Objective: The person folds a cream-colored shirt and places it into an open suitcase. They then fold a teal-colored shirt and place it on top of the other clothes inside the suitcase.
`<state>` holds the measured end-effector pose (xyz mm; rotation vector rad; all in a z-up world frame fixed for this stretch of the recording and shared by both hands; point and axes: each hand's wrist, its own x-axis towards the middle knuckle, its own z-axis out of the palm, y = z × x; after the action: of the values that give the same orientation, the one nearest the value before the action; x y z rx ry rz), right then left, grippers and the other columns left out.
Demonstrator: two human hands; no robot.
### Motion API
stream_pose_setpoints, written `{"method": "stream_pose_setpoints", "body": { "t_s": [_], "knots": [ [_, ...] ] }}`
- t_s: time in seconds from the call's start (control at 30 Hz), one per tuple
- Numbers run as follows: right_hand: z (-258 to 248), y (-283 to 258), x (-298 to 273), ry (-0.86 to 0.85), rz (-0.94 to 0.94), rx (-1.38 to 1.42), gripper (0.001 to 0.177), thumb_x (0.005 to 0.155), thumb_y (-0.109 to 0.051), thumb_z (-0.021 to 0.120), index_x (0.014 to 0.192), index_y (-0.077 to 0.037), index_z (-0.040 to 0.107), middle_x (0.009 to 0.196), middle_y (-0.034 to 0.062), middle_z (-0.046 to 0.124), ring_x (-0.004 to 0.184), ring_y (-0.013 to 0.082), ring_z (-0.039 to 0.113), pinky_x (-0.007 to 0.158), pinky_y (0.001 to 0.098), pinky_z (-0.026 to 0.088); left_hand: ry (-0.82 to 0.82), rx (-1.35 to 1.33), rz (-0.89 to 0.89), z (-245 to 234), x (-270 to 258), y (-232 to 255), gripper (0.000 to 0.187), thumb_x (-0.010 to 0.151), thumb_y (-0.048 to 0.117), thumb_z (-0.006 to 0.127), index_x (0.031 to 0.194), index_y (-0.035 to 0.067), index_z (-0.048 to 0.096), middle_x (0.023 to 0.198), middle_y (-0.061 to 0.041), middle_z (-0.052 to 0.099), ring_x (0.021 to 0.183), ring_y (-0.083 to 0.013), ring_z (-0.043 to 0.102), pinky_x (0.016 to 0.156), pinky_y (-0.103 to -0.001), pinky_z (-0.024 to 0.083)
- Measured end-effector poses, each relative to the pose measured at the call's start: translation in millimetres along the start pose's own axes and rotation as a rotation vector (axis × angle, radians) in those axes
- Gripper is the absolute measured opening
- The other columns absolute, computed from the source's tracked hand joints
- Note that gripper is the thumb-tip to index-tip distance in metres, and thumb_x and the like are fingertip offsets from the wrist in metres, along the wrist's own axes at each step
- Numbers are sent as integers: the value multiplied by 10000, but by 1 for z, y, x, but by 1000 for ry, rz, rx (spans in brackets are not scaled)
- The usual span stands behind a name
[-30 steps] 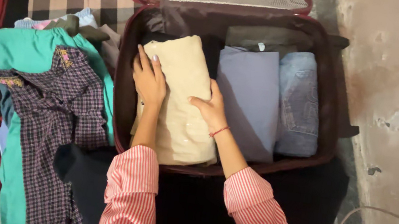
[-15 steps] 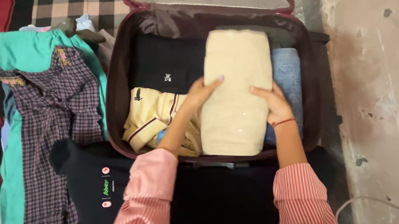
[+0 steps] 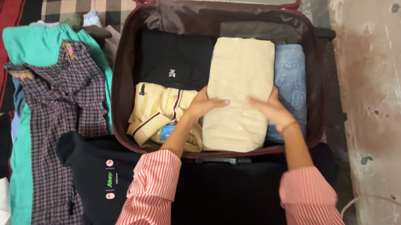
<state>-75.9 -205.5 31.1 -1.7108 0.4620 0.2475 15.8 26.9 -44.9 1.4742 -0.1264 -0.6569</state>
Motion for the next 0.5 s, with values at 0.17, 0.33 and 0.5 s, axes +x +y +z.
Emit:
{"method": "stream_pose_setpoints", "body": {
  "t_s": [0.17, 0.33, 0.5],
  "knots": [
    [-11, 0, -58, -232, -344, -178, 1335, 707, -118, 900, 1609, -14, -79, 1650, 210, 179, 1516, 315, 191, 1184, 365, 237, -18, 16, -72, 1, -2, 11, 815, 691, 202, 901, 1374, -21, 517, 1208, -171, 734, 1100, -244, 715, 983, -356, 547],
    [-19, 9, -66, -93, -313, -255, 1301, 655, -91, 847, 1636, -20, -6, 1648, 220, 272, 1502, 293, 324, 1186, 325, 281, -66, -12, -193, 7, -17, 35, 795, 701, 269, 901, 1366, -12, 567, 1218, -154, 737, 1103, -241, 712, 977, -349, 540],
    [-4, -12, -84, -5, -145, -791, 1166, 738, -207, 826, 1673, -182, 129, 1544, 243, 417, 1355, 434, 487, 1121, 434, 421, -163, -1, -290, 7, -19, 29, 662, 714, 363, 859, 1249, 3, 708, 1191, -135, 760, 1059, -225, 716, 911, -331, 553]
  ]
}}
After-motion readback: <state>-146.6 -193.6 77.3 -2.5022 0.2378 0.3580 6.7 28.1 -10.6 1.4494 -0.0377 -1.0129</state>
